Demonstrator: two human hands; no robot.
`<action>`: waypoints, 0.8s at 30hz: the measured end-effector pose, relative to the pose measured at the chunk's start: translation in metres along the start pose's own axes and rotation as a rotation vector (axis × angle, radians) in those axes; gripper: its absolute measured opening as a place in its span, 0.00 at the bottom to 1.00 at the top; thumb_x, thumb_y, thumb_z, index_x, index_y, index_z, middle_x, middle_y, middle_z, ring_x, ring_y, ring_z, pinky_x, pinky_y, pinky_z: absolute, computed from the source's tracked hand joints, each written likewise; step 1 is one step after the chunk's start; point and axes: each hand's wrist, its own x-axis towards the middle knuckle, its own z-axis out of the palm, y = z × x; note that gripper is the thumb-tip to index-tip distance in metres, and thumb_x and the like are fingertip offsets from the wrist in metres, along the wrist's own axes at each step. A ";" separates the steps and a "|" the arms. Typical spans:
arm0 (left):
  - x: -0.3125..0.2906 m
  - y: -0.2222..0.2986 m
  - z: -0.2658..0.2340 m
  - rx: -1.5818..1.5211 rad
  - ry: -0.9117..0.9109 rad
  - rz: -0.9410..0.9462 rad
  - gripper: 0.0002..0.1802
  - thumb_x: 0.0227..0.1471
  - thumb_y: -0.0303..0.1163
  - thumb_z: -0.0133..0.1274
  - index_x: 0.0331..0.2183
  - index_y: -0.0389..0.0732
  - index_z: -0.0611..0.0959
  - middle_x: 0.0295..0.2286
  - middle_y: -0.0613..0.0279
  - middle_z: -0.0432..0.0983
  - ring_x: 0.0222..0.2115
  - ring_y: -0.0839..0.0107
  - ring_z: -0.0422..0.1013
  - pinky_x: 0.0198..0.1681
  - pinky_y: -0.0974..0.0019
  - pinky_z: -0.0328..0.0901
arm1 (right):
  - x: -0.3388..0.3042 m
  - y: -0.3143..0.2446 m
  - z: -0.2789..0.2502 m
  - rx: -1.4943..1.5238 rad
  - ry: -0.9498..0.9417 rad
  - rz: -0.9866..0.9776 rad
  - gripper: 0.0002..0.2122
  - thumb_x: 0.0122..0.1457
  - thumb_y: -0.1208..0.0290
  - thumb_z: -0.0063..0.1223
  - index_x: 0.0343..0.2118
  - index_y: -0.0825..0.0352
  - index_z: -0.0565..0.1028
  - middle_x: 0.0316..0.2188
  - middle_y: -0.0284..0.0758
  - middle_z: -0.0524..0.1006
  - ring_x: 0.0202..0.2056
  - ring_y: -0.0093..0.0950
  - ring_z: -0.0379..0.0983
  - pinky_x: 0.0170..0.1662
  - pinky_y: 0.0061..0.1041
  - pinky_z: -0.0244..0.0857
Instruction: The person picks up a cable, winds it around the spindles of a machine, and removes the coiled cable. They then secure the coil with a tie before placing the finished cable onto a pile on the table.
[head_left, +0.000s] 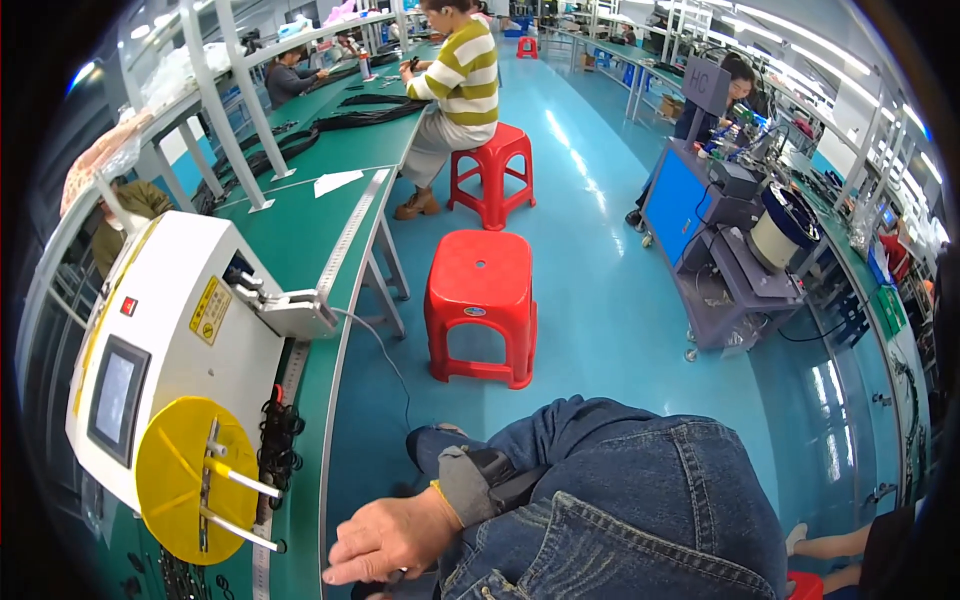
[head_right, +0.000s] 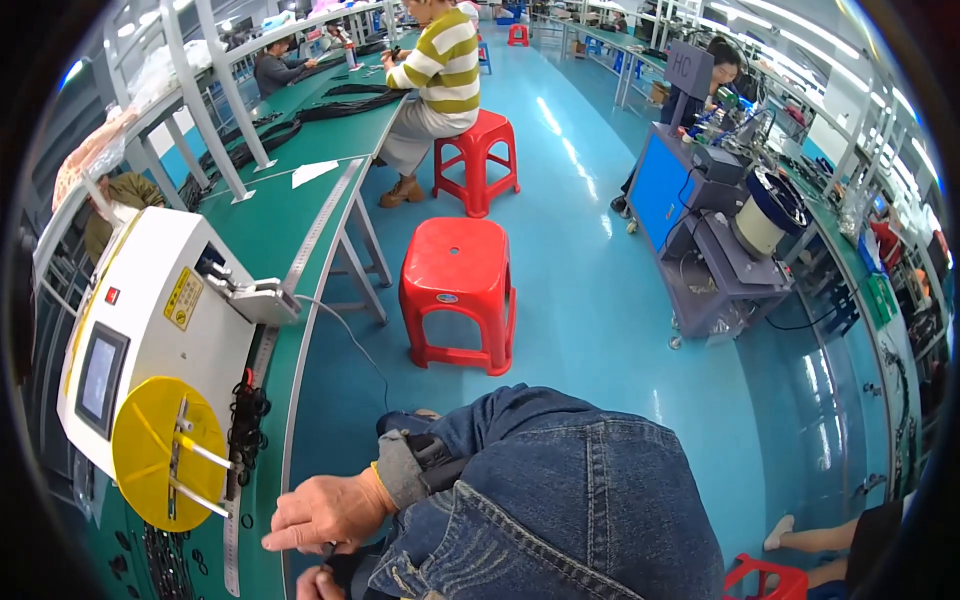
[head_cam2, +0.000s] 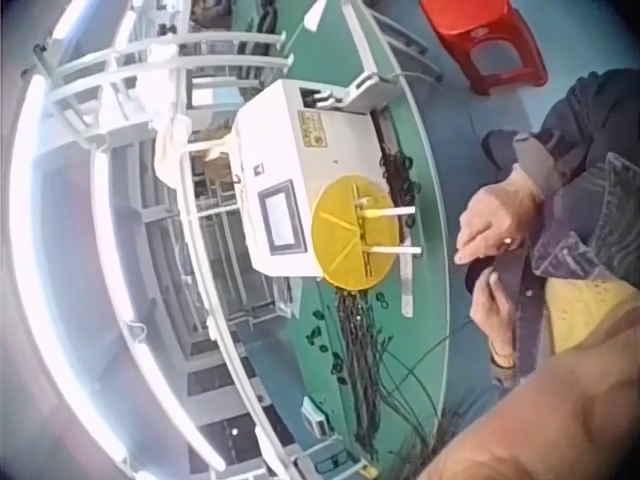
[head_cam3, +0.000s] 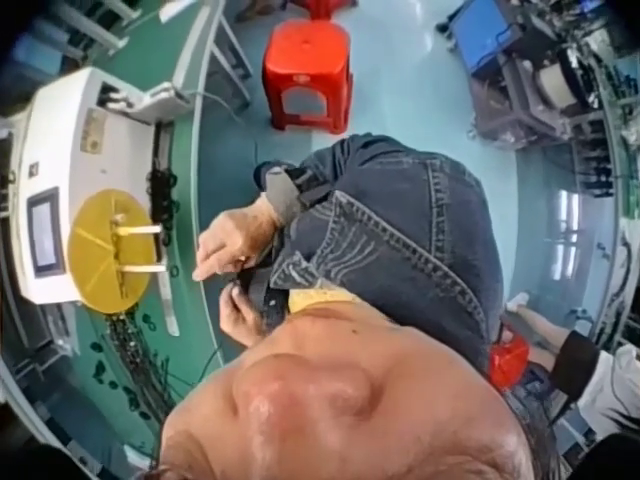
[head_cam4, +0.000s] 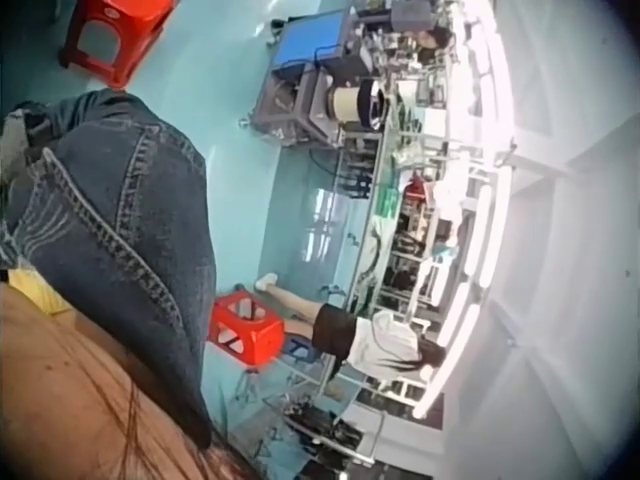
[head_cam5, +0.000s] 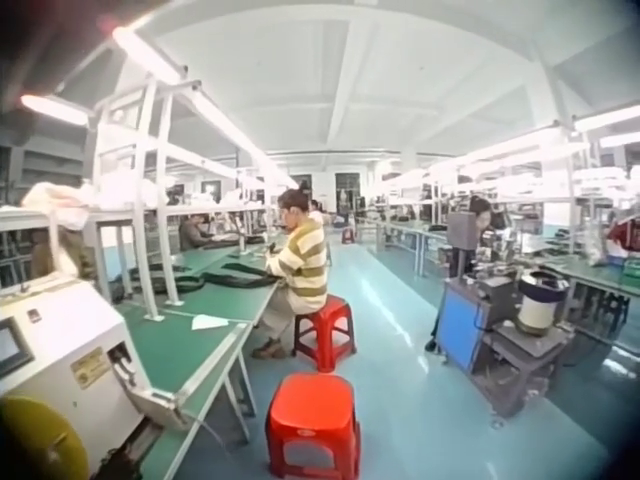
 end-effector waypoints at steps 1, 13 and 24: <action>0.005 -0.003 0.005 -0.066 0.019 -0.136 0.07 0.51 0.27 0.47 0.33 0.37 0.78 0.20 0.60 0.72 0.18 0.73 0.66 0.23 0.70 0.63 | -0.001 0.001 -0.006 -0.056 -0.009 -0.020 0.17 0.50 0.70 0.47 0.42 0.73 0.67 0.28 0.37 0.70 0.25 0.33 0.68 0.26 0.28 0.63; 0.083 0.052 -0.024 -0.802 -0.242 -0.639 0.07 0.50 0.24 0.47 0.30 0.32 0.79 0.18 0.67 0.69 0.17 0.83 0.61 0.20 0.79 0.56 | 0.011 0.033 -0.062 -0.522 -0.046 -0.070 0.17 0.38 0.73 0.54 0.37 0.67 0.74 0.27 0.33 0.70 0.26 0.30 0.68 0.27 0.25 0.64; 0.123 -0.064 -0.037 -0.189 0.618 -0.160 0.06 0.48 0.24 0.52 0.30 0.30 0.79 0.22 0.68 0.72 0.22 0.83 0.64 0.25 0.80 0.59 | 0.048 0.125 0.025 -0.365 0.149 0.291 0.05 0.43 0.76 0.55 0.26 0.67 0.74 0.21 0.37 0.70 0.24 0.35 0.69 0.27 0.29 0.64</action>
